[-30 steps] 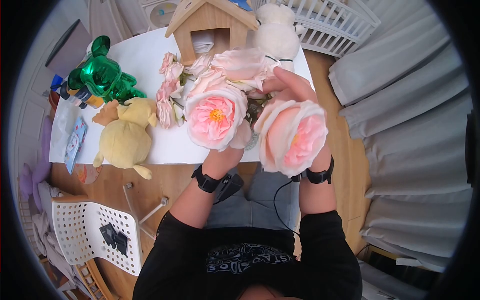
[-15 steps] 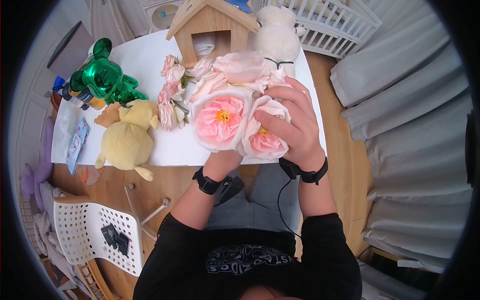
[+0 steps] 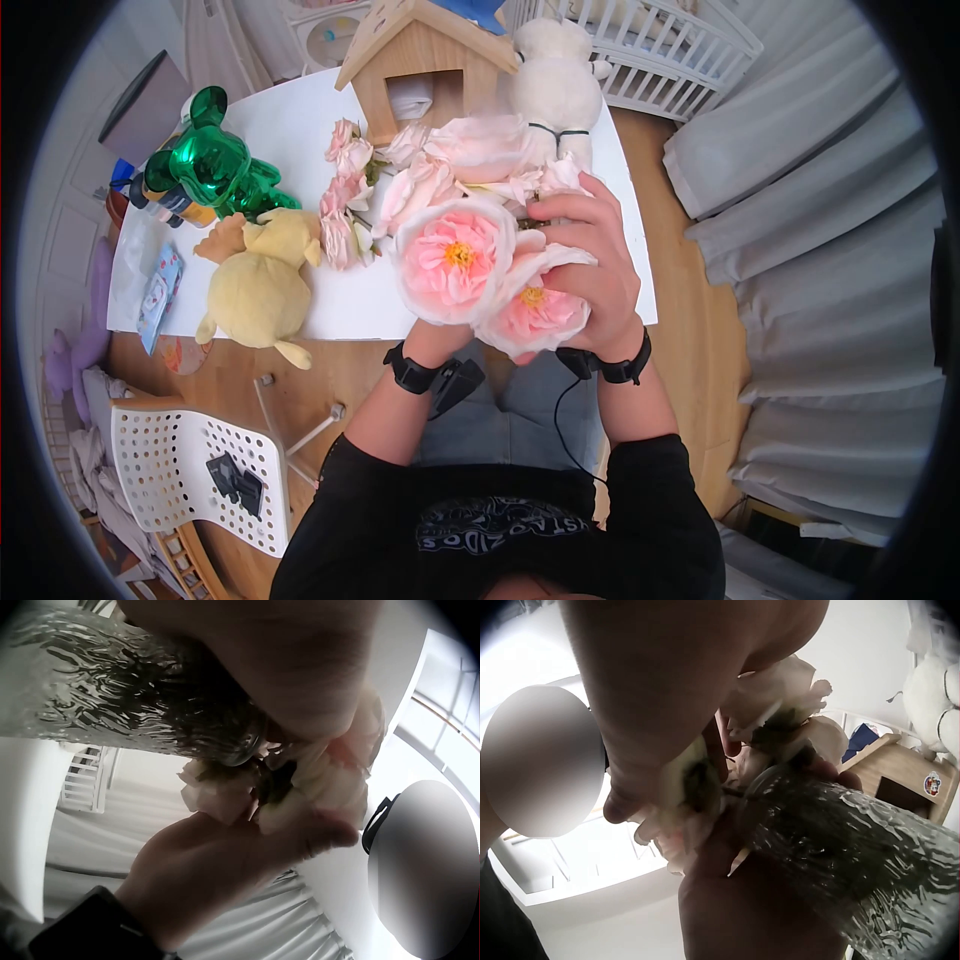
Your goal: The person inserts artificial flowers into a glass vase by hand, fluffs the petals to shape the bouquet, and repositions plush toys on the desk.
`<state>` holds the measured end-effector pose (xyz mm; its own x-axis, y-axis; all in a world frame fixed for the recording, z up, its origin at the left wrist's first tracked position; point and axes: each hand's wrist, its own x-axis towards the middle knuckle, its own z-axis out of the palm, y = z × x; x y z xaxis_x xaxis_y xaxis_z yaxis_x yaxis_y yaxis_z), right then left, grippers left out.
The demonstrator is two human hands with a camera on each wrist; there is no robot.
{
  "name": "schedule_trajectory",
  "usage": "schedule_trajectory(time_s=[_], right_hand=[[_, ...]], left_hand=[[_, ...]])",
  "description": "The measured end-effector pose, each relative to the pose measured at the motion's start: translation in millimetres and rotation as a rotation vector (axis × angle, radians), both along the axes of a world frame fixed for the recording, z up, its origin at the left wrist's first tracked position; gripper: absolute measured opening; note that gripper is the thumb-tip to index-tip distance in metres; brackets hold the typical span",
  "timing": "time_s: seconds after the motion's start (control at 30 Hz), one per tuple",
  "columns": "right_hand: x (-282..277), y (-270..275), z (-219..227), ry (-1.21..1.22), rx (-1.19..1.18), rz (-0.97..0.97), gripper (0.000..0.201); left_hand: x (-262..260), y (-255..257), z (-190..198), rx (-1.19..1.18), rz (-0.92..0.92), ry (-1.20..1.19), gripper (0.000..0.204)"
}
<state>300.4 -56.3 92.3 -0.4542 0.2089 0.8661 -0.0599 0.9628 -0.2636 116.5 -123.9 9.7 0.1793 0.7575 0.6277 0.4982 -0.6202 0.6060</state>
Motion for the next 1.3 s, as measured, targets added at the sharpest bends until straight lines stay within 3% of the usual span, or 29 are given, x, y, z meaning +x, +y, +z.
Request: schedule_trajectory(time_s=[0.03, 0.17, 0.27, 0.4, 0.47, 0.5, 0.57, 0.63, 0.77, 0.83, 0.87, 0.93, 0.97, 1.0, 1.07, 1.1, 1.17, 1.2, 1.3], right_hand=[[2.1, 0.3, 0.2, -0.018, -0.007, 0.022, 0.053], [6.1, 10.2, -11.7, -0.009, 0.026, 0.085, 0.068], [3.9, 11.8, -17.1, 0.193, -0.017, 0.129, 0.082], [6.7, 10.8, -15.4, 0.405, -0.041, 0.011, 0.065], [3.7, 27.8, -15.8, 0.625, -0.151, -0.127, 0.045], [2.2, 39.1, -19.4, 0.622, -0.153, -0.125, 0.045], [-3.9, 68.5, -32.3, 0.54, -0.581, -0.149, 0.02], [-22.1, 94.2, -42.3, 0.057, -0.757, -0.293, 0.009], [-44.8, 100.8, -49.4, 0.054, -0.762, -0.261, 0.009], [-80.1, 99.6, -53.5, 0.054, -0.766, -0.239, 0.009], [-82.9, 101.3, -55.6, 0.053, -0.769, -0.224, 0.009], [-75.3, 101.5, -61.9, 0.045, -0.776, -0.191, 0.009], [-67.1, 100.8, -66.1, 0.039, -0.782, -0.171, 0.009], [-57.0, 99.5, -70.8, 0.037, -0.79, -0.152, 0.009], [-32.6, 97.8, -79.3, 0.04, -0.801, -0.119, 0.009], [-20.5, 97.6, -82.9, 0.042, -0.805, -0.104, 0.009], [-4.8, 100.5, -88.1, 0.046, -0.807, -0.069, 0.009], [-2.1, 101.6, -90.1, 0.047, -0.81, -0.052, 0.009], [-8.5, 106.6, -96.7, 0.051, -0.82, -0.005, 0.009]], left_hand=[[1.5, -4.7, 0.0, -0.158, -0.057, -0.186, 0.055], [1.0, -7.5, 6.2, -0.126, -0.067, -0.159, 0.054], [1.3, -7.8, -7.1, -0.19, -0.104, -0.223, 0.058], [0.5, -8.1, -27.0, -0.129, -0.006, -0.146, 0.062], [1.8, -7.1, -36.2, -0.112, 0.024, -0.138, 0.063], [3.8, -7.4, -40.9, -0.104, 0.066, -0.122, 0.061], [6.9, -9.4, -47.5, -0.093, 0.111, -0.11, 0.06], [9.8, -11.0, -53.0, -0.208, 0.107, -0.175, 0.06], [16.5, -11.4, -71.9, -0.14, 0.175, -0.145, 0.059], [18.5, -11.8, -78.9, 0.084, 0.276, 0.004, 0.059], [17.9, -15.9, -73.6, 0.085, 0.285, 0.005, 0.059], [15.4, -24.7, -57.4, -0.486, -0.146, -0.581, 0.063], [3.6, -17.0, -91.7, -0.332, -0.455, -0.84, 0.065], [3.9, -19.0, -85.1, -0.33, -0.441, -0.841, 0.065], [15.5, -20.7, -62.6, -0.534, -0.388, -1.198, 0.06], [20.8, -17.8, -62.7, -0.53, -0.38, -1.196, 0.06], [28.4, -10.8, -62.5, -0.449, -0.922, -1.778, 0.059], [30.4, -10.7, -61.1, -0.441, -0.914, -1.775, 0.059], [36.6, -15.4, -51.7, -0.306, -0.598, -1.411, 0.059]])
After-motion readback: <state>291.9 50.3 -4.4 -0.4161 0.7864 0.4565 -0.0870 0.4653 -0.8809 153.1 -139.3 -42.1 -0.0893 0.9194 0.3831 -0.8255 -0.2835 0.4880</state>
